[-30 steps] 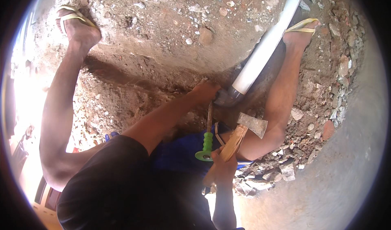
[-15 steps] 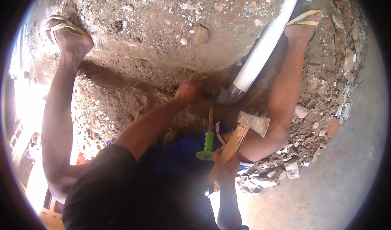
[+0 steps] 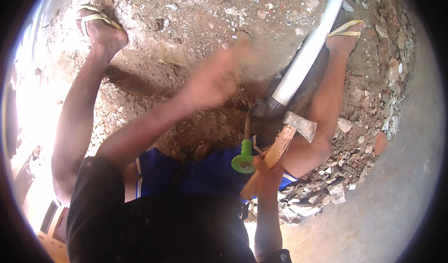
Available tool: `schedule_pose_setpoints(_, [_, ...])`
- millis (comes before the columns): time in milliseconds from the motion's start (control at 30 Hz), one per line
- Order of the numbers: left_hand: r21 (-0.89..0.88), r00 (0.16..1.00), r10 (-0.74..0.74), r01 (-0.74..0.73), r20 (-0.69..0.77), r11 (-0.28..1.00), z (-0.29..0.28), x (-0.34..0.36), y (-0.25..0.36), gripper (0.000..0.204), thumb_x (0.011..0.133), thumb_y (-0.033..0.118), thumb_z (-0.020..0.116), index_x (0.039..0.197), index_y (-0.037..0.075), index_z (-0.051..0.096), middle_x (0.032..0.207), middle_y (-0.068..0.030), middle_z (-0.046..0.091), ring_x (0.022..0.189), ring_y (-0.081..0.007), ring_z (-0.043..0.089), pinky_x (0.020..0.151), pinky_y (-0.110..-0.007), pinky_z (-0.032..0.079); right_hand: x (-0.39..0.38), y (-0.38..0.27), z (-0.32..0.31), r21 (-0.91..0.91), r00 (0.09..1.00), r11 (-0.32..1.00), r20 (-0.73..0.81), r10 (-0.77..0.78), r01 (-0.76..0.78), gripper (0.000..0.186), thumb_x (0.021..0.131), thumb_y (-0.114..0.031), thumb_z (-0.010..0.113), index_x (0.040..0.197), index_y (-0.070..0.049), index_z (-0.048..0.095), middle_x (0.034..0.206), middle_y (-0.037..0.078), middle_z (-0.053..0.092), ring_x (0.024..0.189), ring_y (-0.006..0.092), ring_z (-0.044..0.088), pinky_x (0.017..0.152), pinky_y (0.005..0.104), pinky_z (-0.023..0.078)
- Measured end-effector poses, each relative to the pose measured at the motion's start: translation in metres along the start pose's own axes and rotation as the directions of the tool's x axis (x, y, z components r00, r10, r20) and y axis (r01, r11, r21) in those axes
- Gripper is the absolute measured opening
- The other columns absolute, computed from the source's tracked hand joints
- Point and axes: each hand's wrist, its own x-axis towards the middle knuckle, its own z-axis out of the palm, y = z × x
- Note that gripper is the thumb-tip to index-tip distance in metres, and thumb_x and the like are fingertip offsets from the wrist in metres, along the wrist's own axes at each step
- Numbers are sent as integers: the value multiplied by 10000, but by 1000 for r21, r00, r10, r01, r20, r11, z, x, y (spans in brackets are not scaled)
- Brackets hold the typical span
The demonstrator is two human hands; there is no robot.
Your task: The person uses a small hatchet and hands to break away debris around a white PVC pipe in a dirt hole, then uses a small white tool to scrape away soil from the pipe.
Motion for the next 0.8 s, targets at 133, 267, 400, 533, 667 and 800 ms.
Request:
schedule_pose_setpoints(133, [-109,890,321,-302,324,947,108,-88,-38,527,747,70,701,1260,65,576,1299,-156,587,1211,-324,574,1017,-433,472,21,-25,13,75,999,996,-2,39,-38,333,836,-27,733,1121,-23,562,1011,55,584,894,131,577,818,281,471])
schedule_pose_setpoints(267, [-144,989,63,-44,130,989,123,-86,-30,435,722,116,752,1134,70,620,1179,-95,633,1100,-292,620,902,-393,526,44,-47,24,130,996,987,0,94,-93,379,850,-55,741,1173,-12,547,1002,54,591,915,149,604,814,295,502])
schedule_pose_setpoints(400, [-452,989,-133,89,-67,887,113,-79,-58,389,777,152,800,1113,47,635,1127,-85,666,1009,-258,658,859,-354,533,64,-85,38,13,991,994,87,104,-106,361,904,-170,724,1205,-49,565,940,42,607,767,149,633,656,299,567])
schedule_pose_setpoints(533, [-275,954,-236,180,-187,945,99,-66,-98,299,864,173,773,1108,45,656,1009,-69,705,972,-198,660,868,-350,514,80,-92,27,-60,970,987,185,160,-151,342,933,-221,703,1211,-66,578,856,19,567,649,123,571,548,271,515])
schedule_pose_setpoints(667, [-267,970,-196,152,-143,952,107,-59,-125,288,881,226,755,1100,63,662,1016,-62,705,969,-222,662,874,-364,513,89,-80,24,-49,957,975,188,222,-217,305,948,-218,679,1198,-75,578,851,21,564,628,119,551,513,267,476])
schedule_pose_setpoints(800, [-260,944,-242,181,-225,948,143,-57,-141,268,876,184,753,1097,70,655,999,-58,710,965,-218,669,886,-353,518,92,-61,19,-84,956,968,158,246,-235,278,949,-214,669,1176,-89,569,848,18,563,632,121,555,517,271,483])
